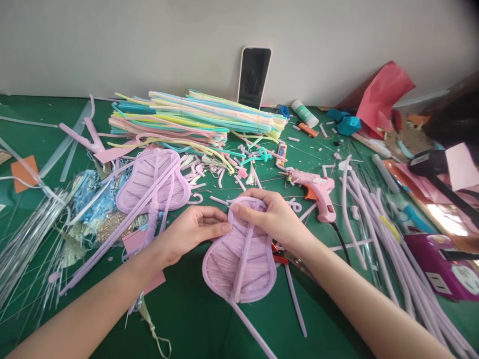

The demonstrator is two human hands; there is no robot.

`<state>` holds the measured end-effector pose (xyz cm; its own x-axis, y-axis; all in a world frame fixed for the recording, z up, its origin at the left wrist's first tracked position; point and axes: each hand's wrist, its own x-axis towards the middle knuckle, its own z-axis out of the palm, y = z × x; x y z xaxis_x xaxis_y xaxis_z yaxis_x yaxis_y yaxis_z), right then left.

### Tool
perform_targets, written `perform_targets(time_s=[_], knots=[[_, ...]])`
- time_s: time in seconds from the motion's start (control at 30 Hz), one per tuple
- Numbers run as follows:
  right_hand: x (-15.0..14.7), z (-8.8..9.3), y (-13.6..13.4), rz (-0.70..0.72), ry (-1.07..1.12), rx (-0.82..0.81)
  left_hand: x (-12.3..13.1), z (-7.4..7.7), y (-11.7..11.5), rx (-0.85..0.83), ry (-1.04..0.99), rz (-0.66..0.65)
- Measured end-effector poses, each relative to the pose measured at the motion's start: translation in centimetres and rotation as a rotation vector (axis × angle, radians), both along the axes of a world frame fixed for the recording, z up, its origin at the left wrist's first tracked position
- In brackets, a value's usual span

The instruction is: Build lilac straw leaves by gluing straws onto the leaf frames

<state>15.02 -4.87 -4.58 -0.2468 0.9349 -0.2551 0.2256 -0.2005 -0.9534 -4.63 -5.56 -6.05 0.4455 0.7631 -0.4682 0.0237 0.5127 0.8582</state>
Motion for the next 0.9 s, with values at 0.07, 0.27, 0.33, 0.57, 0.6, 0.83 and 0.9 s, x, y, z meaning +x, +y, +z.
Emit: perform_targets(time_s=[0.07,0.27,0.33,0.57,0.6,0.83,0.9], knots=[[-0.04,0.04,0.03,0.003,-0.001,0.009,0.04,0.0,0.03,0.004,0.005,-0.003],[-0.1,-0.01,-0.01,0.01,0.013,0.015,0.06,0.04,0.0,0.029,0.022,-0.012],[-0.14,-0.02,-0.01,0.006,0.015,0.011,0.07,0.07,-0.07,0.031,0.032,-0.004],[-0.2,-0.01,0.03,0.006,-0.006,0.008,0.27,0.24,-0.06,0.025,0.057,0.018],[-0.18,-0.01,0.02,0.005,-0.007,0.007,0.31,0.27,-0.03,0.022,0.06,0.02],[-0.09,-0.02,0.05,0.006,-0.007,0.002,0.31,0.42,-0.09,0.014,0.072,0.022],[-0.1,-0.03,0.09,0.007,-0.013,0.006,0.25,0.42,-0.16,0.012,0.071,0.023]])
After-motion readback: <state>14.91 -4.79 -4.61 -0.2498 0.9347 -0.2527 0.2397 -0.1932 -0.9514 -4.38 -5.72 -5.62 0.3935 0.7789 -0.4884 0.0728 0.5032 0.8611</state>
